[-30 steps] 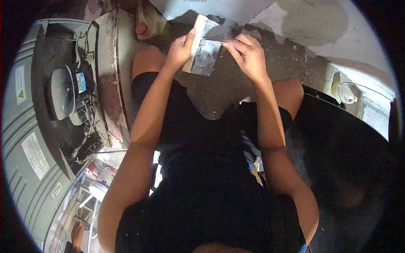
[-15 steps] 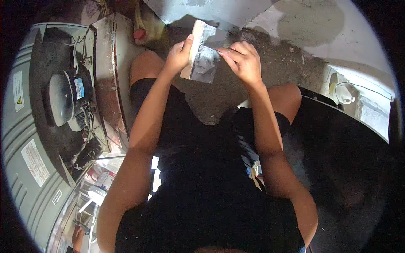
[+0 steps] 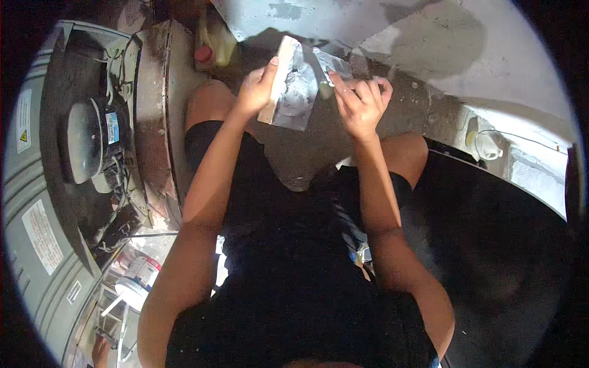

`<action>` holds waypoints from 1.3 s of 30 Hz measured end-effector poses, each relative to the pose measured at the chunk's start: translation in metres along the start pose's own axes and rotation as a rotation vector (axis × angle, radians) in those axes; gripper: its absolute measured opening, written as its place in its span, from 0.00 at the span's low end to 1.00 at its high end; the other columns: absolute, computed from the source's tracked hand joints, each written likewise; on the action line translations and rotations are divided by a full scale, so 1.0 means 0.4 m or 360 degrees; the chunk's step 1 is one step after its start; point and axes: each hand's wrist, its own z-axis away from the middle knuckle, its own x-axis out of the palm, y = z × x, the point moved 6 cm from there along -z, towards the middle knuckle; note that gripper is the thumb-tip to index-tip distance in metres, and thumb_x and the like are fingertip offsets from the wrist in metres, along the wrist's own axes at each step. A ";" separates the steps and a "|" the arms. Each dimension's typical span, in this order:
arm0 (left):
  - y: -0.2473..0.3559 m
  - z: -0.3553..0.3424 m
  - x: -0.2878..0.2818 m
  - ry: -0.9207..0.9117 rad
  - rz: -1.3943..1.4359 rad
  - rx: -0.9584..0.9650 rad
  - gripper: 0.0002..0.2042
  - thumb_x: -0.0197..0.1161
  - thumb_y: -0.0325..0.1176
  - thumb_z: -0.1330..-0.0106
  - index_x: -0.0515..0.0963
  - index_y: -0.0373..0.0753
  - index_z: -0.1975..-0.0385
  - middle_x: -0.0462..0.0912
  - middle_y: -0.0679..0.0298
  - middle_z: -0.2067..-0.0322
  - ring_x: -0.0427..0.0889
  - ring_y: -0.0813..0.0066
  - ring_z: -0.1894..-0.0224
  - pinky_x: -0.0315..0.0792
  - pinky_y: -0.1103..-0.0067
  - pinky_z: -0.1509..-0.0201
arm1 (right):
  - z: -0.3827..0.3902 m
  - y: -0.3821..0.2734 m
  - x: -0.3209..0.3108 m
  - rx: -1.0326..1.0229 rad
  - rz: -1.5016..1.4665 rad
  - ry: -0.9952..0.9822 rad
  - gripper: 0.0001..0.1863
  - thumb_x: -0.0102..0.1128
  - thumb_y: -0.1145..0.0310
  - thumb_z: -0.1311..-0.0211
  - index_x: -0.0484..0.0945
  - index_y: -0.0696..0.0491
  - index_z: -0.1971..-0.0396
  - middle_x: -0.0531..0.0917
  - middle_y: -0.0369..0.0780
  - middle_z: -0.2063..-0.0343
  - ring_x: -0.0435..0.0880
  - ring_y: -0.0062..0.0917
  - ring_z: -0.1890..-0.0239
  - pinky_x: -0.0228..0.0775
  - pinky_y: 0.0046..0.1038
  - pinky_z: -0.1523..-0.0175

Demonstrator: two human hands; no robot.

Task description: Patching and smoothing a concrete wall with a small scraper.

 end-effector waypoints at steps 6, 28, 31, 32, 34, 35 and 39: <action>-0.003 0.014 -0.110 0.0254 0.0056 0.0025 0.32 0.45 0.58 0.25 0.79 0.29 0.64 0.81 0.62 0.76 0.77 0.76 0.70 0.72 0.74 0.61 | 0.008 0.013 0.023 0.0032 0.0168 -0.0101 0.21 0.72 0.68 0.54 0.86 0.33 0.56 0.73 0.27 0.77 0.74 0.21 0.70 0.62 0.39 0.42; -0.030 0.018 -0.239 0.0530 0.0068 -0.0088 0.34 0.50 0.63 0.30 0.80 0.30 0.64 0.82 0.52 0.74 0.80 0.64 0.67 0.72 0.69 0.55 | -0.038 0.136 0.293 -0.0113 0.0304 -0.0219 0.12 0.71 0.66 0.48 0.87 0.34 0.62 0.81 0.26 0.74 0.79 0.22 0.72 0.63 0.33 0.54; -0.021 0.024 -0.239 0.0539 0.0089 -0.0059 0.33 0.50 0.63 0.30 0.80 0.31 0.64 0.82 0.50 0.73 0.80 0.61 0.67 0.72 0.69 0.54 | -0.042 0.144 0.291 -0.0119 0.0387 -0.0218 0.12 0.71 0.66 0.48 0.87 0.34 0.63 0.81 0.26 0.75 0.79 0.22 0.72 0.63 0.33 0.55; -0.017 0.025 -0.237 0.0536 0.0146 -0.0008 0.33 0.49 0.64 0.30 0.80 0.31 0.63 0.82 0.49 0.73 0.80 0.58 0.67 0.72 0.68 0.54 | -0.045 0.151 0.289 -0.0105 0.0341 -0.0191 0.12 0.71 0.65 0.49 0.87 0.34 0.63 0.81 0.26 0.75 0.80 0.22 0.72 0.63 0.32 0.55; -0.019 0.020 -0.239 0.0528 0.0075 -0.0055 0.33 0.49 0.64 0.30 0.80 0.31 0.63 0.81 0.48 0.73 0.81 0.57 0.67 0.72 0.68 0.53 | -0.050 0.162 0.286 -0.0092 0.0296 -0.0166 0.12 0.72 0.65 0.49 0.88 0.33 0.63 0.80 0.26 0.76 0.80 0.22 0.72 0.63 0.32 0.55; -0.022 0.017 -0.239 0.0517 -0.0001 -0.0100 0.33 0.48 0.64 0.30 0.80 0.31 0.63 0.81 0.47 0.73 0.81 0.55 0.66 0.72 0.68 0.53 | -0.052 0.173 0.285 -0.0055 0.0301 -0.0177 0.13 0.70 0.64 0.48 0.87 0.34 0.61 0.80 0.28 0.75 0.80 0.24 0.70 0.64 0.33 0.55; -0.036 0.003 -0.236 0.0531 -0.0019 -0.0080 0.33 0.49 0.63 0.30 0.80 0.31 0.66 0.80 0.47 0.74 0.80 0.55 0.67 0.72 0.68 0.54 | -0.064 0.175 0.269 -0.0008 0.0333 -0.0146 0.11 0.72 0.63 0.49 0.88 0.35 0.64 0.80 0.27 0.76 0.80 0.22 0.71 0.63 0.29 0.55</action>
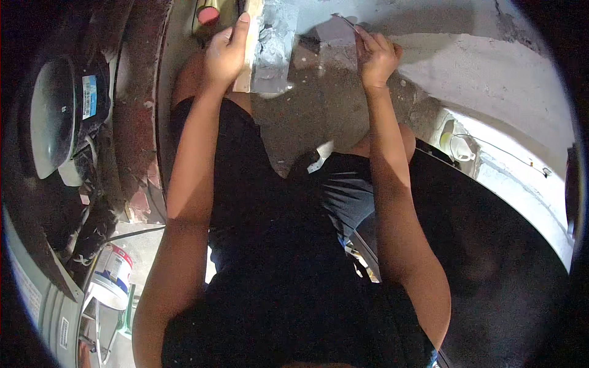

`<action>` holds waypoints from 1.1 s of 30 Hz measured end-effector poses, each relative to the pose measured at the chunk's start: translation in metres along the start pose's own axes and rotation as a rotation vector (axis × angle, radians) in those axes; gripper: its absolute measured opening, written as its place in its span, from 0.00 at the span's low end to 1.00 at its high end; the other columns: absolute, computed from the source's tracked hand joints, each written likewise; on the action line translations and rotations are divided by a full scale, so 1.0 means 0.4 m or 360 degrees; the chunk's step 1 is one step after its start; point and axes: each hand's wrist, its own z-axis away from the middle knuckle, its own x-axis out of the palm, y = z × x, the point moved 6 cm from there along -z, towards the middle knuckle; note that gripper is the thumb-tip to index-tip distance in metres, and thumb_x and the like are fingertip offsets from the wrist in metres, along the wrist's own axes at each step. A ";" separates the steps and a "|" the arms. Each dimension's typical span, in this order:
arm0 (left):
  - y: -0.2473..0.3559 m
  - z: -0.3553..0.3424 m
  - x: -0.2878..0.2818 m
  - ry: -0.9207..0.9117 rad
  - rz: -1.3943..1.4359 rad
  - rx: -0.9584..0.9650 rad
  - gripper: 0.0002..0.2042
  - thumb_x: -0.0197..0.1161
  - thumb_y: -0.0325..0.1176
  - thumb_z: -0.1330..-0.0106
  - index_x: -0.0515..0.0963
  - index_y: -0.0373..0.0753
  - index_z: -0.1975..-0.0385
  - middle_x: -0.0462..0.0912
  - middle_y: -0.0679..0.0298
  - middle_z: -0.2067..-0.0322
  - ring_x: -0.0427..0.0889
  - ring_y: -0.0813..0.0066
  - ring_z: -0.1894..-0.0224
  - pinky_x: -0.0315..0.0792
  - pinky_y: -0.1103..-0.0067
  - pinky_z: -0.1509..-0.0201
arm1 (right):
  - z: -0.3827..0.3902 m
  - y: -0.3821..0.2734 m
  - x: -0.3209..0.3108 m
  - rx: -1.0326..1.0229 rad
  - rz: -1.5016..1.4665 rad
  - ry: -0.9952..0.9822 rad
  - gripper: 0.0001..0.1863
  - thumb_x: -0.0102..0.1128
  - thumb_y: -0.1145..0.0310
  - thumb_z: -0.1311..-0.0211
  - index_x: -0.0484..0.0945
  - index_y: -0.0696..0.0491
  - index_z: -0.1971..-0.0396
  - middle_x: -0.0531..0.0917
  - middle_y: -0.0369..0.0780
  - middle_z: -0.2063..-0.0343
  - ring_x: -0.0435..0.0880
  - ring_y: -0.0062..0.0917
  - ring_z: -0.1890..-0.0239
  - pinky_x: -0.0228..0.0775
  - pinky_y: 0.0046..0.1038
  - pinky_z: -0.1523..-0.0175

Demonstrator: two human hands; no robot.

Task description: Patching and smoothing a concrete wall with a small scraper.

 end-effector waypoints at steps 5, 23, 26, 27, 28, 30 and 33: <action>0.018 0.017 0.004 -0.0112 0.0028 -0.0085 0.33 0.48 0.63 0.30 0.80 0.31 0.64 0.82 0.49 0.73 0.82 0.62 0.65 0.72 0.69 0.53 | 0.032 -0.011 -0.079 0.0057 -0.0120 -0.0007 0.13 0.72 0.68 0.49 0.88 0.38 0.63 0.80 0.30 0.76 0.79 0.25 0.71 0.63 0.30 0.56; 0.025 0.032 0.105 -0.0681 0.0523 -0.0012 0.32 0.48 0.59 0.26 0.79 0.29 0.51 0.83 0.61 0.58 0.76 0.76 0.53 0.68 0.77 0.44 | 0.173 -0.088 -0.019 0.1914 -0.2809 -0.0715 0.11 0.62 0.70 0.34 0.82 0.58 0.55 0.86 0.38 0.60 0.84 0.21 0.59 0.74 0.24 0.51; 0.043 0.037 0.076 -0.0558 0.0433 0.0017 0.34 0.47 0.60 0.26 0.78 0.29 0.49 0.83 0.60 0.56 0.76 0.76 0.52 0.67 0.78 0.43 | 0.193 -0.064 -0.033 0.2021 -0.2660 -0.0627 0.10 0.62 0.71 0.34 0.82 0.59 0.56 0.86 0.38 0.60 0.85 0.22 0.59 0.74 0.24 0.51; 0.048 0.037 0.071 -0.0572 0.0435 -0.0051 0.34 0.46 0.61 0.27 0.78 0.29 0.49 0.83 0.60 0.56 0.76 0.76 0.52 0.67 0.78 0.43 | 0.197 -0.053 -0.037 0.2048 -0.2735 -0.0614 0.11 0.63 0.70 0.35 0.82 0.59 0.57 0.86 0.38 0.60 0.85 0.22 0.58 0.74 0.25 0.51; 0.053 0.038 0.067 -0.0585 0.0437 -0.0119 0.34 0.46 0.61 0.27 0.78 0.28 0.48 0.83 0.60 0.56 0.76 0.76 0.52 0.67 0.79 0.43 | 0.201 -0.042 -0.044 0.2037 -0.2733 -0.0615 0.11 0.63 0.70 0.35 0.82 0.59 0.57 0.86 0.38 0.60 0.85 0.22 0.58 0.74 0.25 0.51; 0.075 0.050 0.051 -0.0491 0.0531 -0.0173 0.34 0.46 0.61 0.27 0.78 0.29 0.48 0.83 0.60 0.57 0.76 0.76 0.52 0.67 0.79 0.44 | 0.221 -0.026 -0.057 0.2271 -0.2852 -0.0486 0.11 0.63 0.69 0.35 0.82 0.59 0.56 0.86 0.39 0.60 0.85 0.22 0.57 0.75 0.26 0.51; 0.045 0.023 0.023 -0.0313 0.0649 -0.0345 0.34 0.47 0.61 0.27 0.78 0.30 0.48 0.83 0.60 0.57 0.77 0.75 0.52 0.68 0.79 0.45 | 0.207 0.015 -0.070 0.2224 -0.2373 -0.0373 0.13 0.68 0.68 0.38 0.83 0.60 0.58 0.86 0.36 0.65 0.83 0.19 0.65 0.77 0.25 0.58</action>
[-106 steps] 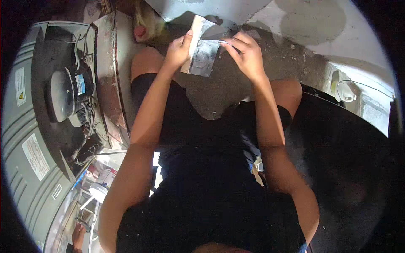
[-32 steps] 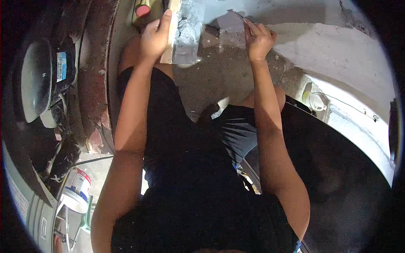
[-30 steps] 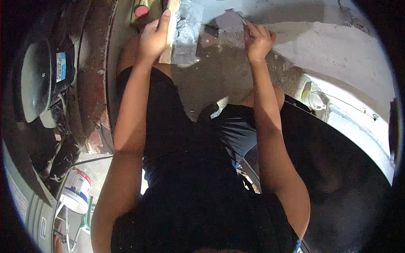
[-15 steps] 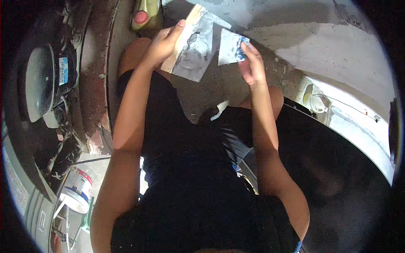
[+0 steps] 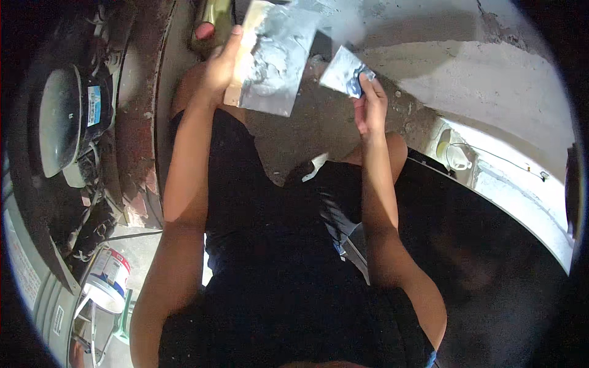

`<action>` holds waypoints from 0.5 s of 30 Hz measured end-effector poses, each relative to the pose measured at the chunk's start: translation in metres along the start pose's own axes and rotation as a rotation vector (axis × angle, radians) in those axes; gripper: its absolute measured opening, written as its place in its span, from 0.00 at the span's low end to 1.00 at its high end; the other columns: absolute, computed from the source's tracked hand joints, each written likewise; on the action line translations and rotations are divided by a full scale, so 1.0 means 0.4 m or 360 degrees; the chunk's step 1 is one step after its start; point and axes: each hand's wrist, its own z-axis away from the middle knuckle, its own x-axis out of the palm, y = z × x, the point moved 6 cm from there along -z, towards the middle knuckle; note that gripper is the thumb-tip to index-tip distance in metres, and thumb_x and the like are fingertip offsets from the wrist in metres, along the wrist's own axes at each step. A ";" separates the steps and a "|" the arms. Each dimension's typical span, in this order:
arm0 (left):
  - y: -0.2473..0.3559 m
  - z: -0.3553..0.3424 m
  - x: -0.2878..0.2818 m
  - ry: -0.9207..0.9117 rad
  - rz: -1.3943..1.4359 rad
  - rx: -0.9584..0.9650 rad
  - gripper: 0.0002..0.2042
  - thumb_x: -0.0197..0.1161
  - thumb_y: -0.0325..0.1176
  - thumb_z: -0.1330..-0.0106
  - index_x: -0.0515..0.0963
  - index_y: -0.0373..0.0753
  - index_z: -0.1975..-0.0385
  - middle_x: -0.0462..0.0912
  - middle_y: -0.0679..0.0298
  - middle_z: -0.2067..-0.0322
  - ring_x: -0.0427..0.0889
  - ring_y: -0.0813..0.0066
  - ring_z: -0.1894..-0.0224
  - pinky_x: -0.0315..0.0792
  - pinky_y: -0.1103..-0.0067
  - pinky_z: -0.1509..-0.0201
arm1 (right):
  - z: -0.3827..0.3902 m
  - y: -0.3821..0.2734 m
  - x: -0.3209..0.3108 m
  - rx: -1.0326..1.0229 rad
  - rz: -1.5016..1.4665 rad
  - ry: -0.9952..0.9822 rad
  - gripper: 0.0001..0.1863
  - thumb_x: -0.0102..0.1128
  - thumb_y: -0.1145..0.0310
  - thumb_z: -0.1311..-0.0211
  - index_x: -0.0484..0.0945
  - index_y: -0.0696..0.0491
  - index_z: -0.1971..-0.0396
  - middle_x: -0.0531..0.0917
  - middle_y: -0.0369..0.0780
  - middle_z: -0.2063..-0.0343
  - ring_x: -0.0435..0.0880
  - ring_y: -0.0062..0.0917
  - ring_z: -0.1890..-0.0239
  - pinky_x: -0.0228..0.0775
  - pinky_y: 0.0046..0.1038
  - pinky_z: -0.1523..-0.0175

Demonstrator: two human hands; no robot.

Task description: Patching and smoothing a concrete wall with a small scraper.

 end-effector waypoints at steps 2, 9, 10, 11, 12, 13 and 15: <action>-0.025 -0.011 -0.023 0.0027 0.0235 -0.0127 0.33 0.47 0.61 0.27 0.77 0.31 0.47 0.82 0.58 0.54 0.77 0.72 0.51 0.69 0.77 0.46 | -0.021 -0.038 -0.012 -0.0422 0.0370 0.0224 0.12 0.73 0.70 0.44 0.84 0.61 0.63 0.83 0.34 0.71 0.80 0.18 0.72 0.75 0.24 0.66; -0.088 -0.070 -0.080 0.0224 0.0127 0.0074 0.34 0.46 0.59 0.26 0.69 0.31 0.38 0.80 0.57 0.48 0.79 0.69 0.50 0.70 0.75 0.43 | -0.039 -0.183 0.176 -0.1883 0.1722 -0.0053 0.12 0.69 0.76 0.47 0.87 0.51 0.61 0.85 0.42 0.69 0.84 0.36 0.68 0.76 0.29 0.61; -0.082 -0.065 -0.081 0.0231 0.0120 0.0063 0.34 0.46 0.59 0.26 0.69 0.31 0.38 0.80 0.57 0.48 0.79 0.69 0.50 0.70 0.75 0.43 | -0.071 -0.200 0.176 -0.1871 0.1716 -0.0061 0.12 0.69 0.76 0.47 0.87 0.51 0.61 0.85 0.42 0.69 0.84 0.36 0.68 0.76 0.29 0.61; -0.079 -0.063 -0.072 0.0161 0.0152 0.0056 0.34 0.47 0.59 0.26 0.70 0.30 0.39 0.80 0.57 0.49 0.79 0.69 0.50 0.70 0.76 0.43 | -0.101 -0.217 0.175 -0.1904 0.1830 -0.0087 0.11 0.69 0.75 0.46 0.87 0.51 0.61 0.86 0.43 0.67 0.85 0.37 0.65 0.77 0.31 0.59; -0.075 -0.061 -0.059 0.0089 0.0192 0.0048 0.33 0.48 0.58 0.26 0.72 0.29 0.41 0.80 0.57 0.49 0.78 0.69 0.49 0.69 0.76 0.42 | -0.109 -0.232 0.185 -0.1939 0.1951 -0.0114 0.10 0.69 0.73 0.45 0.87 0.51 0.62 0.86 0.44 0.65 0.86 0.39 0.63 0.78 0.32 0.58; -0.071 -0.059 -0.054 0.0085 0.0198 0.0038 0.33 0.48 0.58 0.26 0.72 0.29 0.41 0.80 0.57 0.49 0.78 0.69 0.49 0.69 0.76 0.42 | -0.112 -0.242 0.189 -0.1931 0.1962 -0.0117 0.10 0.69 0.73 0.45 0.87 0.51 0.62 0.86 0.44 0.65 0.86 0.39 0.63 0.78 0.32 0.58; -0.062 -0.053 -0.062 0.0153 0.0070 0.0029 0.33 0.50 0.58 0.27 0.74 0.28 0.44 0.80 0.57 0.49 0.77 0.70 0.49 0.69 0.76 0.43 | -0.112 -0.251 0.202 -0.1941 0.1934 -0.0091 0.08 0.70 0.73 0.46 0.87 0.53 0.64 0.84 0.42 0.72 0.84 0.34 0.69 0.76 0.29 0.62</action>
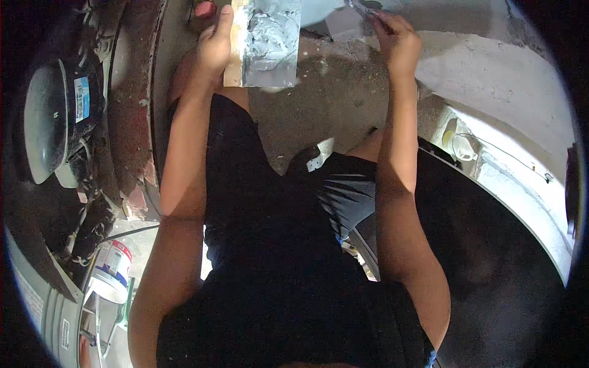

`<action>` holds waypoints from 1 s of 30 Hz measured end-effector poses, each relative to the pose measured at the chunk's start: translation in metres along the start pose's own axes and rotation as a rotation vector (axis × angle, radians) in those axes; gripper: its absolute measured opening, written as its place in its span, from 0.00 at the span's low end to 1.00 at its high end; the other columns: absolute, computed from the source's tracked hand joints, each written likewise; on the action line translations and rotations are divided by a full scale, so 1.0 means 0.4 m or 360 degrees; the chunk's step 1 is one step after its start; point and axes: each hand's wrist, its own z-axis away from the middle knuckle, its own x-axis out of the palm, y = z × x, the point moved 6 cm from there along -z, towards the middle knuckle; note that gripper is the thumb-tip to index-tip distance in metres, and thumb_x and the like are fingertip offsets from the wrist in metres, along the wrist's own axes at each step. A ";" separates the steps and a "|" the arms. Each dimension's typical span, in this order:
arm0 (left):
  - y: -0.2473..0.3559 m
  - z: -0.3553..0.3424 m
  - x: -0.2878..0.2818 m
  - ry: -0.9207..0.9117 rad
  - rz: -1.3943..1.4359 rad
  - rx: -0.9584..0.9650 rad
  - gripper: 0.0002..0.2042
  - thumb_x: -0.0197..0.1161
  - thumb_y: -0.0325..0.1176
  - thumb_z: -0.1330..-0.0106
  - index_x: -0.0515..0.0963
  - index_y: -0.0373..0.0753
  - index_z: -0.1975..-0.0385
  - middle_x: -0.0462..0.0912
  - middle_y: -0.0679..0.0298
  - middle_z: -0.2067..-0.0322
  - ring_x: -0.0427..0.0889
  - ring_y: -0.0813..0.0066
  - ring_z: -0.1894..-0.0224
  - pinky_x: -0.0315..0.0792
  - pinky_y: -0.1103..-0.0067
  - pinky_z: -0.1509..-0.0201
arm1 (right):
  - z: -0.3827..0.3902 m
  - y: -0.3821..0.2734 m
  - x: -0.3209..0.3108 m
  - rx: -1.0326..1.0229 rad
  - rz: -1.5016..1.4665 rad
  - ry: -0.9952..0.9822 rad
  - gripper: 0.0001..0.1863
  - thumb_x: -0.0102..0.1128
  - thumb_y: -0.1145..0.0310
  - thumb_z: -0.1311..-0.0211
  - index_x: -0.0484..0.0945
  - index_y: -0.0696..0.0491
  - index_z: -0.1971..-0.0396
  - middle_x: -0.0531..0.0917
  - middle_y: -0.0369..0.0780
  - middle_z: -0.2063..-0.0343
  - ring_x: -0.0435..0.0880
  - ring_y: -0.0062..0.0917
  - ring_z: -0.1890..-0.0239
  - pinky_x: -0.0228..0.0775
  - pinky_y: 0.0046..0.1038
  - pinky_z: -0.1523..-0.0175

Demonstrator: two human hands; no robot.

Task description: Patching and smoothing a concrete wall with a small scraper.

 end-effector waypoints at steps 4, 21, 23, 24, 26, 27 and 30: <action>-0.012 0.002 -0.018 0.0032 -0.0019 -0.0066 0.34 0.51 0.59 0.28 0.76 0.27 0.45 0.80 0.55 0.49 0.77 0.70 0.49 0.68 0.75 0.43 | 0.031 -0.028 0.049 0.0033 0.0089 -0.0222 0.08 0.70 0.69 0.45 0.87 0.50 0.64 0.86 0.42 0.62 0.86 0.38 0.60 0.78 0.33 0.55; -0.022 -0.021 -0.007 -0.0083 -0.0164 0.0043 0.35 0.50 0.60 0.28 0.74 0.27 0.42 0.78 0.53 0.45 0.75 0.65 0.44 0.62 0.73 0.35 | -0.004 -0.081 0.059 -0.0308 0.0540 -0.0059 0.09 0.68 0.64 0.47 0.87 0.41 0.64 0.83 0.31 0.69 0.82 0.33 0.68 0.77 0.33 0.63; -0.025 -0.026 -0.016 -0.0088 -0.0126 0.0062 0.35 0.50 0.60 0.28 0.74 0.27 0.43 0.78 0.54 0.45 0.75 0.66 0.44 0.62 0.74 0.35 | -0.013 -0.100 0.020 -0.0318 0.0441 -0.0064 0.09 0.69 0.67 0.47 0.87 0.42 0.65 0.84 0.32 0.70 0.83 0.32 0.69 0.77 0.32 0.64; -0.019 -0.024 -0.013 -0.0115 -0.0084 0.0083 0.35 0.51 0.60 0.28 0.74 0.27 0.43 0.79 0.54 0.45 0.75 0.66 0.45 0.63 0.74 0.36 | -0.012 -0.107 -0.006 -0.0319 0.0363 -0.0071 0.08 0.70 0.70 0.48 0.87 0.44 0.65 0.84 0.33 0.72 0.83 0.32 0.70 0.76 0.31 0.64; -0.016 -0.016 -0.018 -0.0113 -0.0071 0.0045 0.35 0.51 0.60 0.28 0.75 0.28 0.43 0.79 0.55 0.45 0.75 0.67 0.45 0.63 0.74 0.36 | 0.003 -0.109 -0.024 -0.0254 0.0412 -0.0107 0.10 0.71 0.71 0.49 0.88 0.45 0.65 0.84 0.34 0.73 0.83 0.32 0.71 0.76 0.30 0.64; -0.010 -0.016 -0.010 -0.0131 -0.0060 0.0014 0.34 0.51 0.59 0.28 0.75 0.28 0.43 0.79 0.55 0.45 0.75 0.67 0.45 0.63 0.74 0.36 | 0.017 -0.098 -0.026 -0.0220 0.0399 -0.0127 0.10 0.70 0.70 0.49 0.87 0.44 0.64 0.84 0.34 0.71 0.83 0.33 0.69 0.76 0.31 0.63; 0.004 -0.003 -0.002 -0.0053 -0.0109 0.0045 0.34 0.51 0.59 0.28 0.75 0.28 0.44 0.79 0.55 0.46 0.75 0.68 0.45 0.63 0.74 0.36 | 0.066 -0.085 0.027 -0.0235 0.0404 -0.0194 0.10 0.68 0.69 0.48 0.87 0.44 0.64 0.84 0.34 0.69 0.83 0.34 0.67 0.77 0.32 0.62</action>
